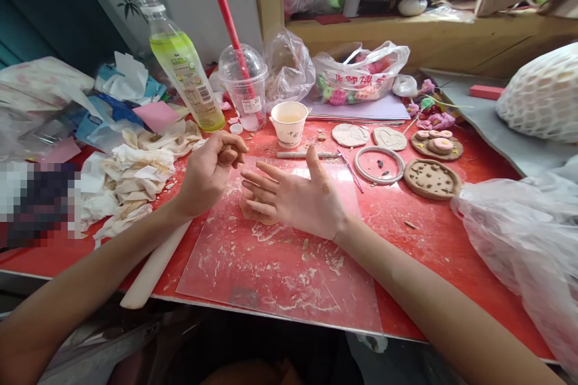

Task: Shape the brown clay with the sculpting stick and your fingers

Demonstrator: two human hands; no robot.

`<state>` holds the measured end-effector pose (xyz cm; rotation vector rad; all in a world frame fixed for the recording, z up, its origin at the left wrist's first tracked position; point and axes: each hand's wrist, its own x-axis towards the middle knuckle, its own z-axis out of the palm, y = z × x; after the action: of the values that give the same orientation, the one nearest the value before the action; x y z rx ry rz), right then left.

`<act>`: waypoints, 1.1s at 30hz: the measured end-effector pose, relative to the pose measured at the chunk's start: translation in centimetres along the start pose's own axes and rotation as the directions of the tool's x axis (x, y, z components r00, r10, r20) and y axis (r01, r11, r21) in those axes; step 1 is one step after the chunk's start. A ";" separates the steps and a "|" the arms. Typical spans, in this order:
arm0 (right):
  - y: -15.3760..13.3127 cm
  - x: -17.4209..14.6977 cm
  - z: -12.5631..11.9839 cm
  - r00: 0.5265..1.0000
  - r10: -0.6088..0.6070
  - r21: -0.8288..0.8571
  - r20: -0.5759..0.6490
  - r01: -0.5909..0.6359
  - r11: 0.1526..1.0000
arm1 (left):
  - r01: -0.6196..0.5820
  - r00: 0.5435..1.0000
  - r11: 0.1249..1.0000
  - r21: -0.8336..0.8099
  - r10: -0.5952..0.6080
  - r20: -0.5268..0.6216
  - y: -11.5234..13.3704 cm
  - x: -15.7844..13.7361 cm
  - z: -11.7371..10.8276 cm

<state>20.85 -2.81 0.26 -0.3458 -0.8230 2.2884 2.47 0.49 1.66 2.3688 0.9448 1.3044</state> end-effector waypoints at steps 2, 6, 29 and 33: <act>0.0 0.0 0.0 1.000 -0.002 -0.008 -0.017 0.002 1.000 | 0.016 1.000 1.000 -0.008 -0.016 0.001 0.0 0.1 -0.2; 0.0 0.1 -0.1 0.999 -0.039 -0.007 -0.010 0.039 0.999 | 0.006 0.996 1.000 -0.002 -0.006 0.087 0.2 0.0 -0.3; -0.1 0.0 0.7 0.996 -0.080 -0.108 -0.041 0.075 0.991 | -0.316 0.941 0.929 0.194 0.332 -0.058 0.0 -0.1 -0.1; 0.0 0.0 0.6 0.995 -0.070 -0.076 -0.075 0.065 0.995 | -0.298 0.954 0.949 0.106 0.298 0.012 -0.3 -0.4 -0.3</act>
<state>20.60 -3.07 0.70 -0.4309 -0.8675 2.1721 2.00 0.43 1.44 2.6745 0.6903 1.3929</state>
